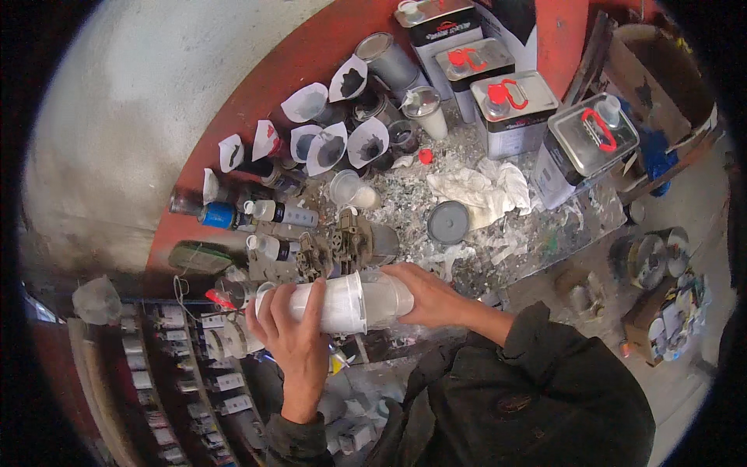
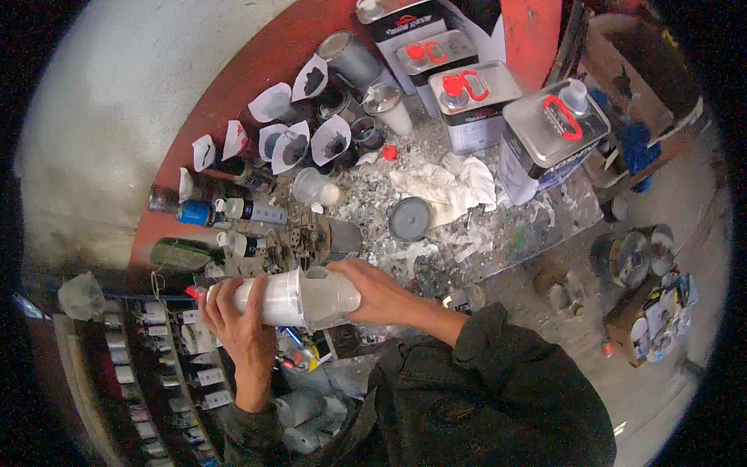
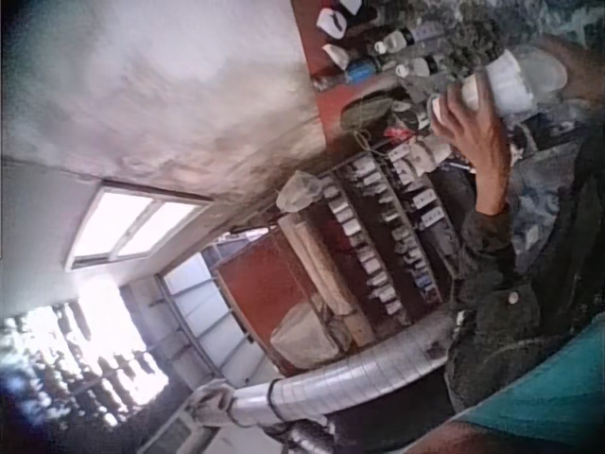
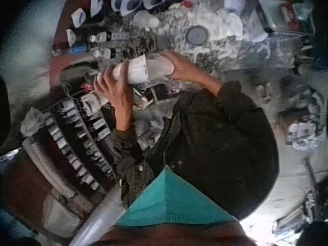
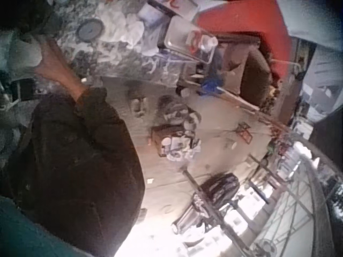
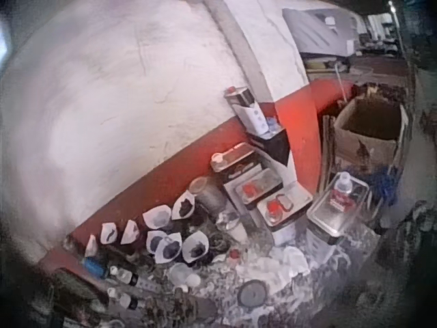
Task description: The person pours white paint from a plastic cup into a paper funnel, then uses a metal ruler to scrape the remaining paint from the cup into the funnel. The person then picks up a metal paint can and pours its contents into the funnel.
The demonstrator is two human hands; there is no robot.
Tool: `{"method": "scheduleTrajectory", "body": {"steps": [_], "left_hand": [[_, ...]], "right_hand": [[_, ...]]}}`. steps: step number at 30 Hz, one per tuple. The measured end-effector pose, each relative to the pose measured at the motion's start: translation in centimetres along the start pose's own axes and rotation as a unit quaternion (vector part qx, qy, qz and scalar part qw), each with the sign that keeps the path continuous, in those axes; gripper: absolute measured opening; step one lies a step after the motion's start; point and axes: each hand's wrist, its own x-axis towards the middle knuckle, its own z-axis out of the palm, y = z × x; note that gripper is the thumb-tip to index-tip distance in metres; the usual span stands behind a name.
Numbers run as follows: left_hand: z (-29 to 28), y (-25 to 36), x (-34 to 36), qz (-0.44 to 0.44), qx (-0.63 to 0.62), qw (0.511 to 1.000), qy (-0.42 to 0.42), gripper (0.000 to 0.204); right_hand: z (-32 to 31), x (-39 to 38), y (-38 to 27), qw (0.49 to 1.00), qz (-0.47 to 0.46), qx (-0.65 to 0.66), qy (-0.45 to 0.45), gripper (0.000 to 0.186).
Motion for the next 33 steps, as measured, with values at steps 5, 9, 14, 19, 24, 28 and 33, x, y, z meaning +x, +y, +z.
{"method": "scheduleTrajectory", "body": {"steps": [5,9,14,19,24,28,33], "left_hand": [[-1.1,0.5,1.7,0.065,0.044,0.997,0.002,0.055],[-2.5,0.7,2.6,0.110,0.071,0.991,0.018,0.059],[-3.1,1.0,3.4,0.176,0.097,0.978,0.057,0.049],[-3.5,1.3,3.8,0.185,0.098,0.975,0.071,0.045],[-3.8,1.2,3.4,0.180,0.108,0.975,0.067,0.045],[-3.9,0.8,2.9,0.167,0.113,0.978,0.057,0.056],[-4.3,1.1,3.0,0.171,0.102,0.979,0.054,0.040]], "right_hand": [[0.0,0.2,0.5,0.998,-0.042,0.029,0.033,0.085],[-0.7,0.8,-0.2,0.997,-0.058,0.034,0.039,0.086],[-0.8,1.0,0.0,0.996,-0.071,0.033,0.050,0.086],[-1.1,1.0,-0.5,0.994,-0.077,0.056,0.055,0.086],[-0.7,1.0,-0.2,0.994,-0.075,0.053,0.051,0.087],[-0.9,0.7,-0.7,0.994,-0.073,0.056,0.052,0.086],[-0.8,0.8,-0.6,0.994,-0.082,0.059,0.046,0.086]]}}
